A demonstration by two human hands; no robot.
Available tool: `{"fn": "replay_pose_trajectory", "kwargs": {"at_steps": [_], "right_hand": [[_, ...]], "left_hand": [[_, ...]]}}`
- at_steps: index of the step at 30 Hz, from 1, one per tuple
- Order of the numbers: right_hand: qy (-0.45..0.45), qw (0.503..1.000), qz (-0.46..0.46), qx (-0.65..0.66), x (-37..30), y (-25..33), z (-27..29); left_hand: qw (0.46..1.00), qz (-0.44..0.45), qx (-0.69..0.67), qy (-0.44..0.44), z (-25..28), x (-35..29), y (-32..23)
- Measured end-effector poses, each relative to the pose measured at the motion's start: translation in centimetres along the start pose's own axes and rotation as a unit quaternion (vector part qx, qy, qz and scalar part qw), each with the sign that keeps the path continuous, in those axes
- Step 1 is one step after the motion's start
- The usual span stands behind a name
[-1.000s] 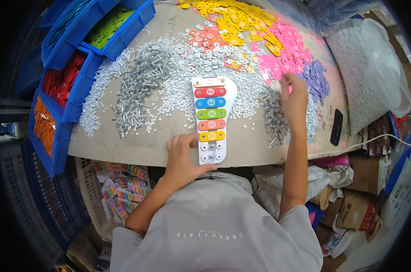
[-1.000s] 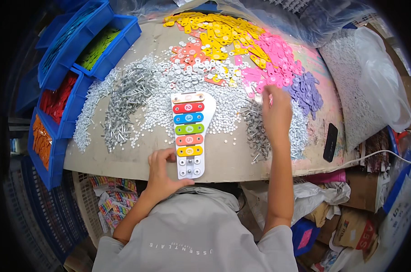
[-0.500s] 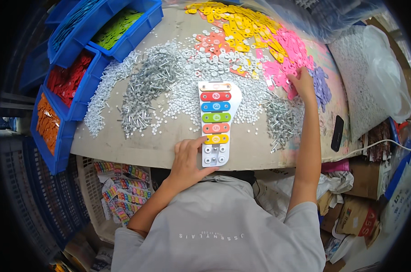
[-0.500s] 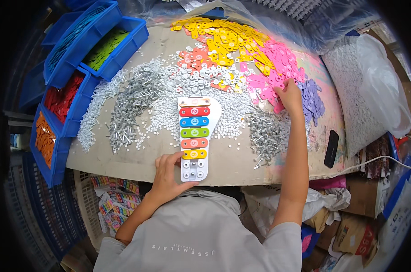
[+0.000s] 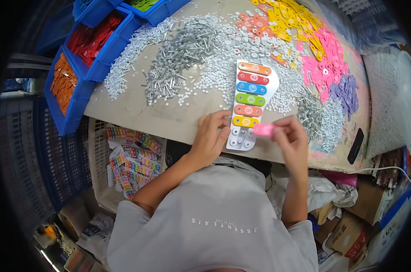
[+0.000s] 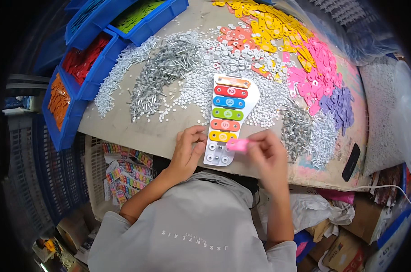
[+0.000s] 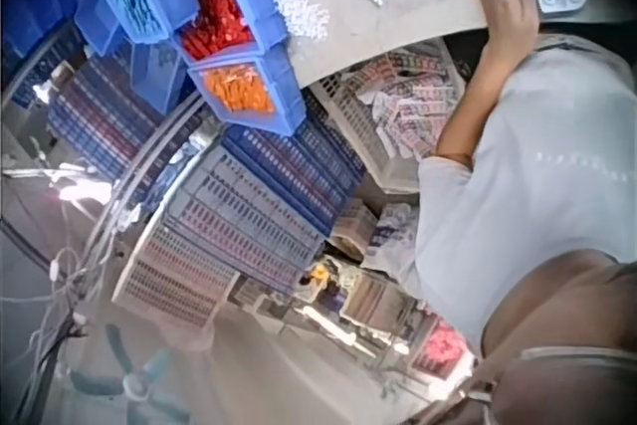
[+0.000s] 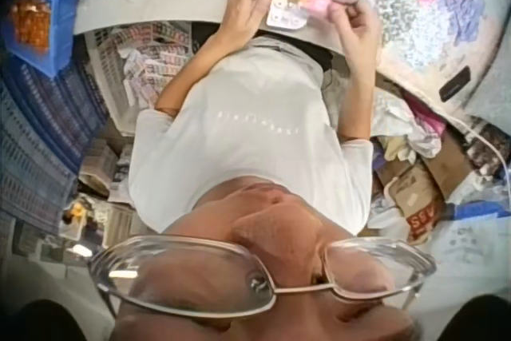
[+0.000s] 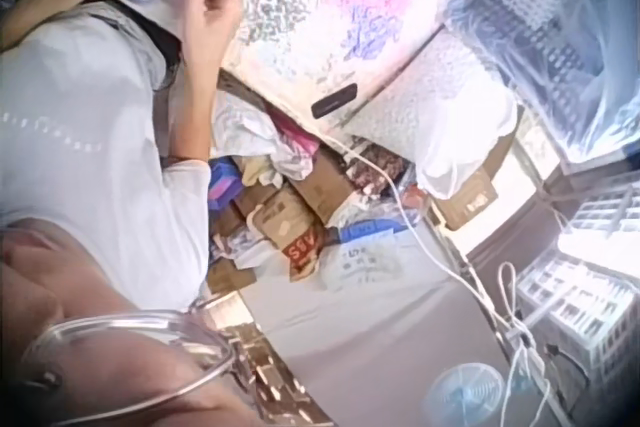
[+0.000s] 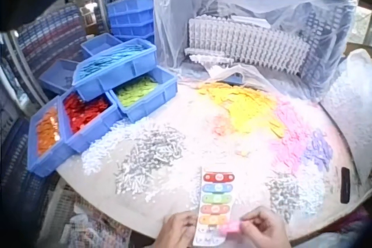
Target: Assemble small toy xylophones by placing metal pins and colorful keys onto plastic bases.
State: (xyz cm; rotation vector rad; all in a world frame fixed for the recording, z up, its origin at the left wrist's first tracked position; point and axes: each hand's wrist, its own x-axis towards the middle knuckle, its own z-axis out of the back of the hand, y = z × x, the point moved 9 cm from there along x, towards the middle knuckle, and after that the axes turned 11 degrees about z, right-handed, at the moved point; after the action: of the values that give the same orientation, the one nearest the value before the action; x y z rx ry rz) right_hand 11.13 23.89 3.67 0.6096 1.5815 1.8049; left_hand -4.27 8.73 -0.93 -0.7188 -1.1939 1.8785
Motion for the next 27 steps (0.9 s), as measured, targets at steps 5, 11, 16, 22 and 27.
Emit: {"fn": "replay_pose_trajectory", "kwargs": {"at_steps": [5,11,16,22,27], "right_hand": [[0.054,0.996,0.018,-0.076,-1.4,-0.4,-4.4],[0.074,0.987,0.025,-0.144,-1.0,-0.1,-5.5],[0.055,0.986,-0.001,-0.157,-0.6,-2.3,-3.4],[0.037,0.994,-0.012,-0.103,-0.7,-3.9,-2.1],[-0.212,0.925,0.085,-0.303,0.1,0.1,9.1]], "left_hand": [[1.000,0.025,0.012,0.006,-0.2,0.0,0.0],[0.999,0.034,0.002,-0.005,-0.3,0.2,-0.1],[0.999,0.050,-0.011,0.001,-0.5,0.5,0.0],[0.998,0.044,-0.026,-0.026,-0.7,0.5,1.7],[0.987,0.073,-0.122,-0.070,1.4,-0.2,2.9]]}}
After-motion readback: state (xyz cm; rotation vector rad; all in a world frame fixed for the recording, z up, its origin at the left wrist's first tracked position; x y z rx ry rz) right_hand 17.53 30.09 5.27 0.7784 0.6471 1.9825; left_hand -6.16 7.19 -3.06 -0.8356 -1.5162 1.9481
